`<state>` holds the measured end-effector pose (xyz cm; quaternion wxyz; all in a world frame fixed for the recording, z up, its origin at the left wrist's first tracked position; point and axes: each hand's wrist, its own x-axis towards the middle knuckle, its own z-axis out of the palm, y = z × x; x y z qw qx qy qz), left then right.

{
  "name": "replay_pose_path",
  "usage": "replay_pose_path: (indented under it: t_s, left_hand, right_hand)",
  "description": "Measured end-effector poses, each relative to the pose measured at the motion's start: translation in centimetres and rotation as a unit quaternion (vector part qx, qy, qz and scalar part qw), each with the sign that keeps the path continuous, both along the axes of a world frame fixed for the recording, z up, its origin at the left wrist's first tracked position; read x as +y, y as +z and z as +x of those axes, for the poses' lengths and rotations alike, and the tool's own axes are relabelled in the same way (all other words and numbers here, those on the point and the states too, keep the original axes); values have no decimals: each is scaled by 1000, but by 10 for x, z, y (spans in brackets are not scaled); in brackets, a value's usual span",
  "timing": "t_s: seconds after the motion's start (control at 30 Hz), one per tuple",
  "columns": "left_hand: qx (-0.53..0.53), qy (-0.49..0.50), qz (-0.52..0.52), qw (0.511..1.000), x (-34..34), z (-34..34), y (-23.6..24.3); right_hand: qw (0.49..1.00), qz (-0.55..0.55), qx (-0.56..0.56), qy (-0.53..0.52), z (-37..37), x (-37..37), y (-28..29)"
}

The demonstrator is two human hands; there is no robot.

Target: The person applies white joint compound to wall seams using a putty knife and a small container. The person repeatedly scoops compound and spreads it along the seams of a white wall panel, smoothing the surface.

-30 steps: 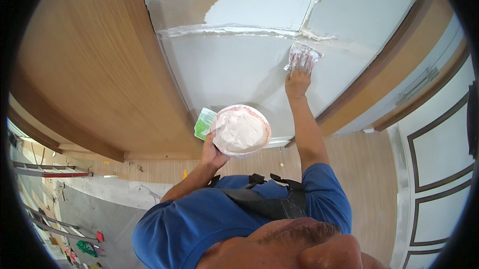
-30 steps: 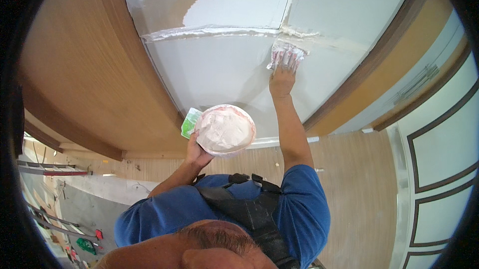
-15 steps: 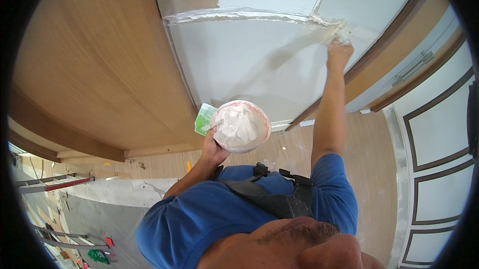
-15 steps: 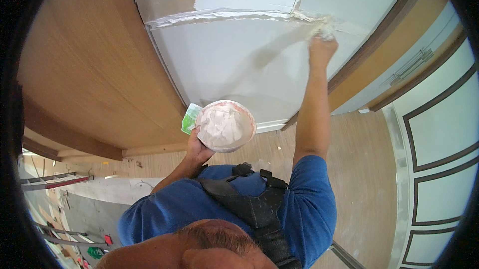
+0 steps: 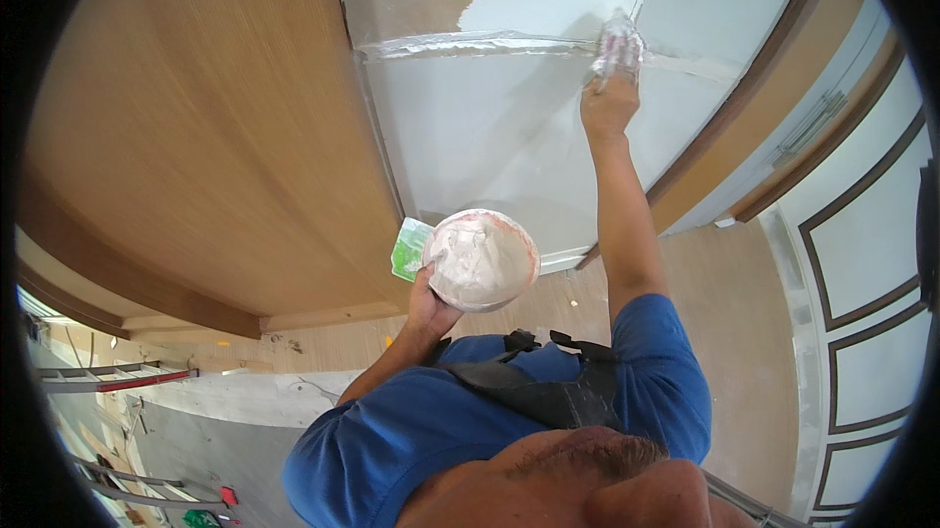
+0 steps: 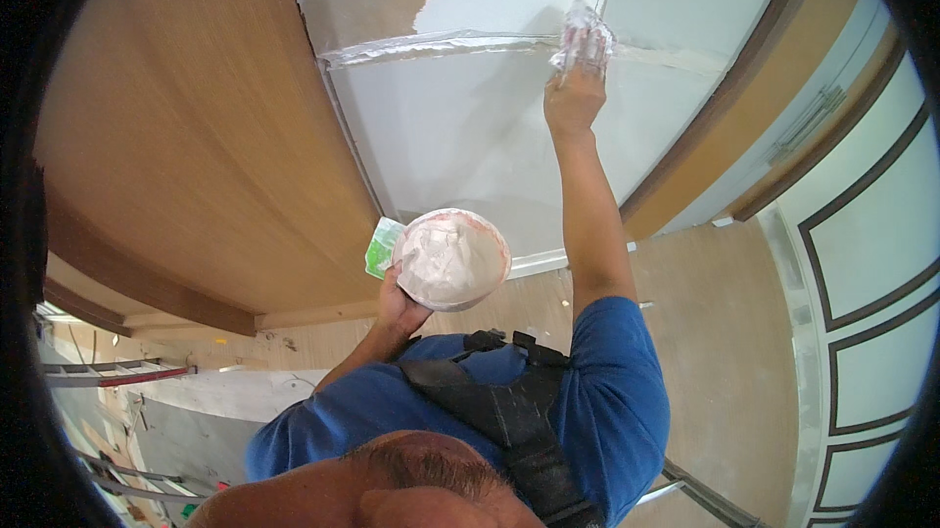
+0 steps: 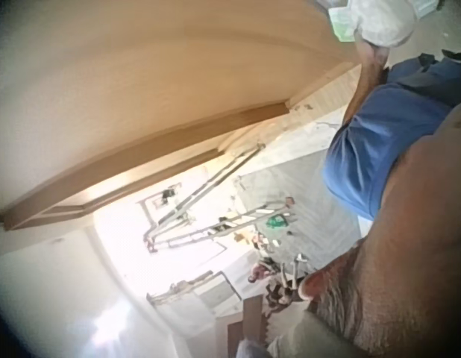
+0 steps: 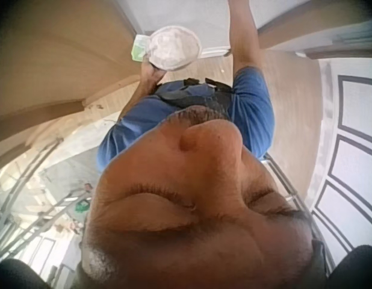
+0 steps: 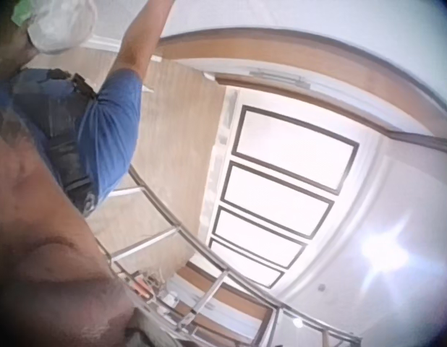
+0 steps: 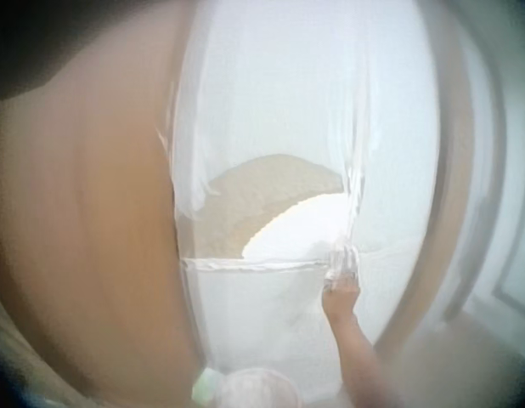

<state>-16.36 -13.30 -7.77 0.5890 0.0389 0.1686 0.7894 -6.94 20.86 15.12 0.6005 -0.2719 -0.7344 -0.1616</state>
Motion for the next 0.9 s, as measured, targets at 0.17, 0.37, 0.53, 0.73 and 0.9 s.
replay_pose_path:
  t_s: [0.17, 0.37, 0.53, 0.73, 0.9]
  left_hand:
    - [2, -19, 7, 1000, -3, -9, 3]
    - [-21, -40, 5, 999, -9, -6, -4]
    - [-12, -39, -9, 999, -8, 3, 5]
    - [-45, -64, -5, 997, -1, 10, 1]
    - [-56, -79, -27, 995, 5, 14, -2]
  right_hand:
    - [988, -20, -154, -7, -11, 13, -112]
    - [959, -256, 95, 72, 18, -32, -100]
    - [880, -331, 311, 141, 64, 49, 1]
    - [968, -217, 114, 49, -30, -48, 22]
    - [924, -281, 159, 203, -30, -82, 15]
